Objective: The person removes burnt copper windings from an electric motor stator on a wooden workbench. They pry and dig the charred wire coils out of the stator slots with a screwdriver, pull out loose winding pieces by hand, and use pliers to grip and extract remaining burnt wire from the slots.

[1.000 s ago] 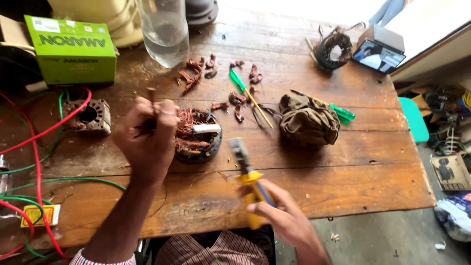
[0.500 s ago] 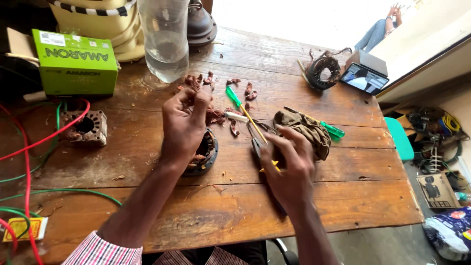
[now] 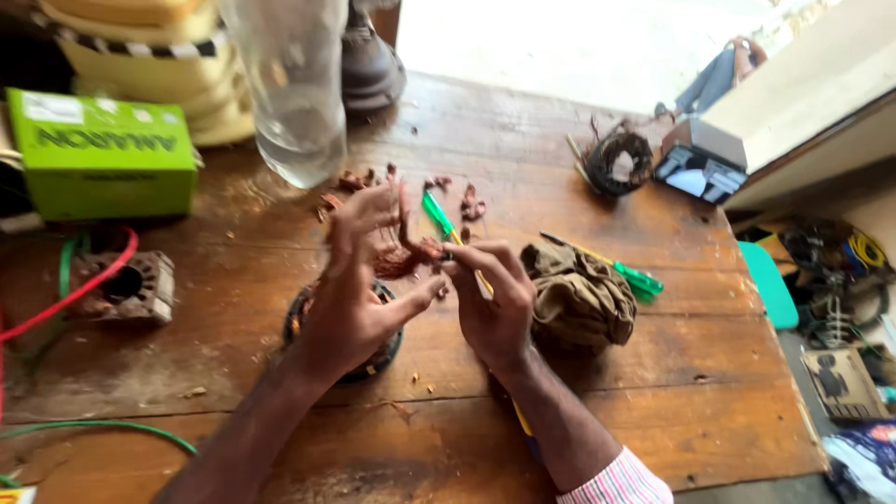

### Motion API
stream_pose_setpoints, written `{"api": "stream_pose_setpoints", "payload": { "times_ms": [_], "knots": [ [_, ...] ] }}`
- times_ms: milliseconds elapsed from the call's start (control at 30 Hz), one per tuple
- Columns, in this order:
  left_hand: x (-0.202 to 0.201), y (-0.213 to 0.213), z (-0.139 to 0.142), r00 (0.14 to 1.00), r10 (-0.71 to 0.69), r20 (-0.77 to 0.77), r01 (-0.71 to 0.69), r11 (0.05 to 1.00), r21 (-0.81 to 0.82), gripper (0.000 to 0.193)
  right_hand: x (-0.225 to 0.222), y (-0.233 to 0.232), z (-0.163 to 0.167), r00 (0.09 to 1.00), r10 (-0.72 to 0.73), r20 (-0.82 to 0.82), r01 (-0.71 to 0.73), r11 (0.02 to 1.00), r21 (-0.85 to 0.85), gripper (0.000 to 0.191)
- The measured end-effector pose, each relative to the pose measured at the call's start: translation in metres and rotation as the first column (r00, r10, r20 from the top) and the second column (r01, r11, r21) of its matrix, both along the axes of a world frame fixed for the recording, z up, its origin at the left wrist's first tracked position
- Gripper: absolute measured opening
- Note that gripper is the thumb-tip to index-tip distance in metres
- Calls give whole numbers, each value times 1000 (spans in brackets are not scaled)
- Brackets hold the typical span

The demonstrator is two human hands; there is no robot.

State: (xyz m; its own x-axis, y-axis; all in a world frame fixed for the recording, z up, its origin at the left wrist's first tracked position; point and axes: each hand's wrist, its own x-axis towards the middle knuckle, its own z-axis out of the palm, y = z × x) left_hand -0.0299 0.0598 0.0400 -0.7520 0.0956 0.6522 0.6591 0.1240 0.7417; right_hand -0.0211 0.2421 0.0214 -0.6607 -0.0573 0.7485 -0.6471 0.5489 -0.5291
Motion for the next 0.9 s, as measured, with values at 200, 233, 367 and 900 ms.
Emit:
{"api": "stream_pose_setpoints", "payload": {
  "times_ms": [200,233,367,900],
  "knots": [
    [-7,-2,-8,1000,30,1,-29,968,-251,22,-14,19,-30,991,38,129,0,959,-284,14],
    [-8,-3,-9,998,44,40,-34,972,-231,19,-15,21,-30,981,77,178,1,915,-403,14],
    [-9,-5,-12,988,-15,155,32,994,-108,23,-10,63,13,865,255,432,-120,942,-314,16],
    [-11,-5,-11,998,22,55,-9,972,-234,40,-2,12,6,1000,13,12,-15,967,255,38]
  ]
}}
